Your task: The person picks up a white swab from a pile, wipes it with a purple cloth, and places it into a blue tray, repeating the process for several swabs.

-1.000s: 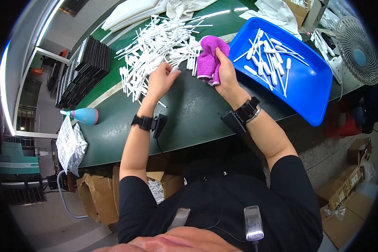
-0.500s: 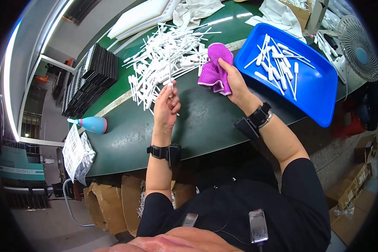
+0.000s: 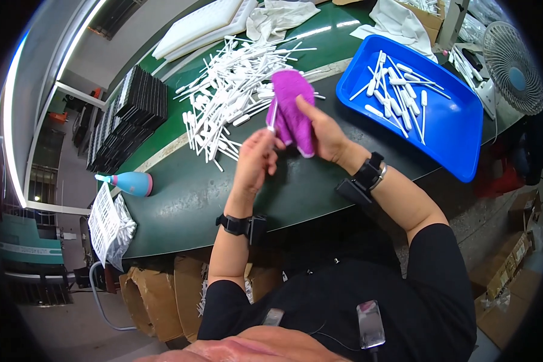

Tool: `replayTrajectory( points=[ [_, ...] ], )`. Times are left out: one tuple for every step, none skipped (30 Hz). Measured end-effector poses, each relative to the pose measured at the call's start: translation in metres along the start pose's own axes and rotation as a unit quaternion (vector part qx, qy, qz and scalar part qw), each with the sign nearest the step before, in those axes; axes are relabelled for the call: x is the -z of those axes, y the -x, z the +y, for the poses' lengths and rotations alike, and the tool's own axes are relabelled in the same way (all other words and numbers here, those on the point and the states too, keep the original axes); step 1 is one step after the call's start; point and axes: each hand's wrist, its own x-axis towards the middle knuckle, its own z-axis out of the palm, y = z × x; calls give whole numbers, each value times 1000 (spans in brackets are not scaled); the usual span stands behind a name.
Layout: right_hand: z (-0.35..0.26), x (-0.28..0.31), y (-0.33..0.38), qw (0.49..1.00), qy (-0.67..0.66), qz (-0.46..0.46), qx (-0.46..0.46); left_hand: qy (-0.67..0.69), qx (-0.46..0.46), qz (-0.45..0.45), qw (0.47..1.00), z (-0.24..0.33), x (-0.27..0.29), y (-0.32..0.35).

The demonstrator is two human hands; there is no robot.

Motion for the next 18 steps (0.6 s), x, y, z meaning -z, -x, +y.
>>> replayTrajectory(
  points=[
    [8, 11, -2, 998, 55, 10, 25, -89, 52, -55, 993, -7, -2, 1],
    [15, 22, -6, 992, 110, 21, 50, -178, 104, -108, 973, -13, -6, 3],
    [18, 25, -7, 983, 163, 33, 75, -180, 104, -113, 972, -15, -11, 4],
    [17, 29, -9, 983, 163, 35, 79, -171, 128, -145, 966, -16, -18, 6],
    [14, 32, -12, 978, 156, 78, 114, -161, 152, -176, 959, -17, -24, 8],
    [9, 36, -15, 970, 149, 121, 149, -151, 176, -207, 951, -17, -27, 10],
    [5, 40, -18, 959, 142, 164, 183, -152, 176, -211, 949, -16, -28, 12],
    [1, 44, -19, 958, 143, 165, 184, -185, 170, -201, 947, -16, -29, 15],
    [-3, 48, -20, 962, 139, 150, 183, -218, 163, -191, 943, -16, -29, 18],
    [-7, 53, -20, 965, 136, 135, 181, -250, 157, -181, 938, -17, -29, 19],
    [-8, 57, -19, 968, 132, 120, 179, -249, 158, -182, 938, -22, -29, 18],
    [-5, 60, -20, 967, 132, 122, 179, -349, 47, -140, 925, -31, -26, 16],
    [3, 51, -21, 971, 130, 117, 161, -441, -66, -93, 890, -36, -23, 13],
    [12, 41, -22, 975, 127, 113, 142, -523, -176, -44, 833, -41, -18, 12],
    [16, 37, -21, 978, 125, 112, 122, -521, -172, -42, 835, -41, -19, 13],
    [17, 36, -19, 978, 125, 114, 118, -541, -208, -19, 815, -41, -19, 12],
    [17, 36, -19, 983, 126, 92, 100, -558, -243, 5, 793, -40, -18, 11],
    [17, 36, -20, 986, 126, 69, 83, -575, -279, 29, 769, -38, -18, 10]
  ],
)
